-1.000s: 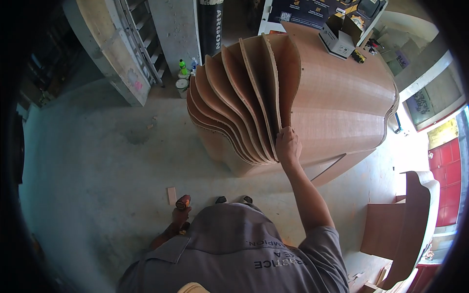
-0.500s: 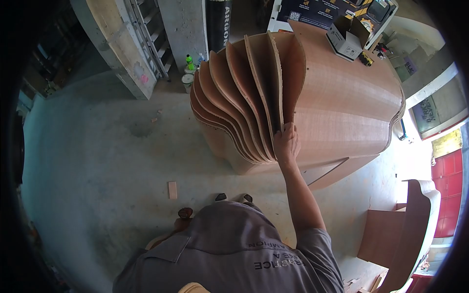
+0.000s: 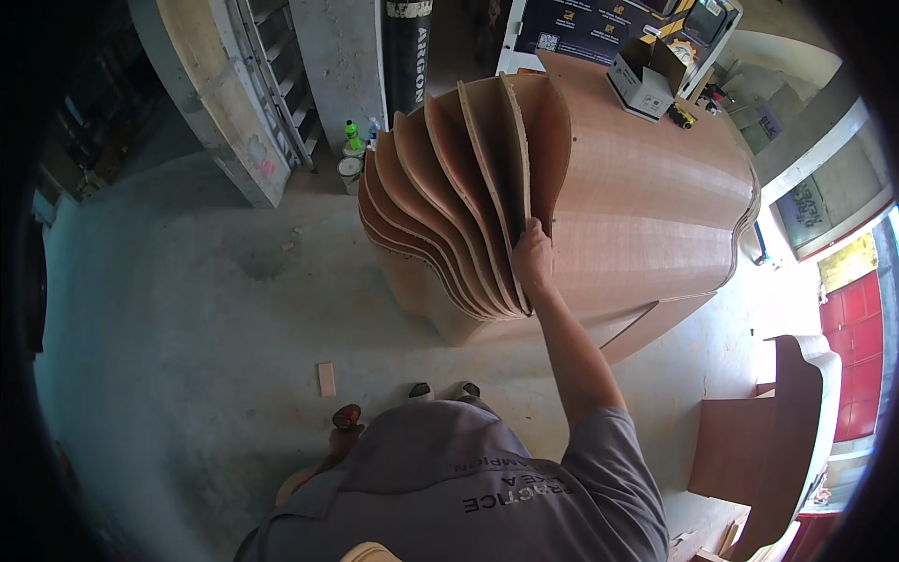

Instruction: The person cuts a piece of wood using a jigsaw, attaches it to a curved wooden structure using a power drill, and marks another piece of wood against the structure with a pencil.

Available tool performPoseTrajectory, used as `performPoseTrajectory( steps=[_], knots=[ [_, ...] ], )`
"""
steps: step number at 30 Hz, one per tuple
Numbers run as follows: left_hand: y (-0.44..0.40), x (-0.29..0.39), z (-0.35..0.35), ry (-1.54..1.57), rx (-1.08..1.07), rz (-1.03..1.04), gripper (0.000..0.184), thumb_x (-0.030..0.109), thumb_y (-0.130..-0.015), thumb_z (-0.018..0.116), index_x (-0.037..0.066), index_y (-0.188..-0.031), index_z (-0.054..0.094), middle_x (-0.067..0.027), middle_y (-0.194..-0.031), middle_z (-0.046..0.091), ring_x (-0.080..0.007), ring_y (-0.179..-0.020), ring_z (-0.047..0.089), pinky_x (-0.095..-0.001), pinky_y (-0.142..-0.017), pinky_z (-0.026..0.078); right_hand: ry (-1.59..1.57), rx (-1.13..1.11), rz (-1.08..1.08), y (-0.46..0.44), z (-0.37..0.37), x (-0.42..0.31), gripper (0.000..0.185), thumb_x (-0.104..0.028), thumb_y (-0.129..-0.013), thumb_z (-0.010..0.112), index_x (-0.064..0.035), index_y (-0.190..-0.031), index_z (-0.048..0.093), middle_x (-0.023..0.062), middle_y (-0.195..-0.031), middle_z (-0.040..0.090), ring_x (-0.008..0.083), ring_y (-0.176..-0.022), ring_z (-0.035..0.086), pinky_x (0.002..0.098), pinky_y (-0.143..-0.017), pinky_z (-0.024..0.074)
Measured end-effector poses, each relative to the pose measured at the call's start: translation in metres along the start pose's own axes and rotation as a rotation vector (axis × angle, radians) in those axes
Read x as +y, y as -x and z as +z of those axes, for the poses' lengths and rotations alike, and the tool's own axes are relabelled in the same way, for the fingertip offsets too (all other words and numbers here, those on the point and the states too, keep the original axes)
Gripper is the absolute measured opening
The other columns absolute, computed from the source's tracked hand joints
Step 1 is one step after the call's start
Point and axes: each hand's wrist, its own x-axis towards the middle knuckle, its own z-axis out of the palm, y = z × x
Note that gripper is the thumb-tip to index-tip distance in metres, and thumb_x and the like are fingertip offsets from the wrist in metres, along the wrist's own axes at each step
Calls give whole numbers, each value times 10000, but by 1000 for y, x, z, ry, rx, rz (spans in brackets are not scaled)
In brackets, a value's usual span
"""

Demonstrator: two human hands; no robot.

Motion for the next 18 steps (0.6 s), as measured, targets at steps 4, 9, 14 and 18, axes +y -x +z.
performPoseTrajectory(
  steps=[4,9,14,18],
  knots=[
    [-34,-55,14,0,-37,172,447,463,-787,805,24,-734,739,-107,-674,730,-247,-689,761,-407,-735,597,106,14,73,5,0,-10,263,-105,-995,504,-21,-1232,581,319,-1038,700,523,-1028,661,595,-892,510],
    [-33,-67,0,-324,-184,417,288,375,-927,665,108,-954,770,-98,-758,740,-280,-744,763,-433,-742,597,45,-19,-13,1,-2,7,298,-158,-1015,535,-24,-1276,588,299,-1159,688,491,-1109,650,546,-949,511],
    [-41,-72,-1,-717,-224,620,266,344,-974,593,166,-1078,761,-99,-803,741,-294,-819,763,-437,-784,594,-42,57,-105,30,-32,-58,526,-241,-1016,580,-8,-1479,488,284,-1471,528,448,-1369,507,507,-1124,424],
    [-67,-83,13,-523,-290,382,325,445,-918,656,158,-1006,782,-109,-779,740,-298,-841,759,-431,-801,589,522,107,-332,73,-11,-57,821,-388,-972,628,-69,-1639,273,275,-1704,143,510,-1562,132,665,-1235,149]
  ],
)
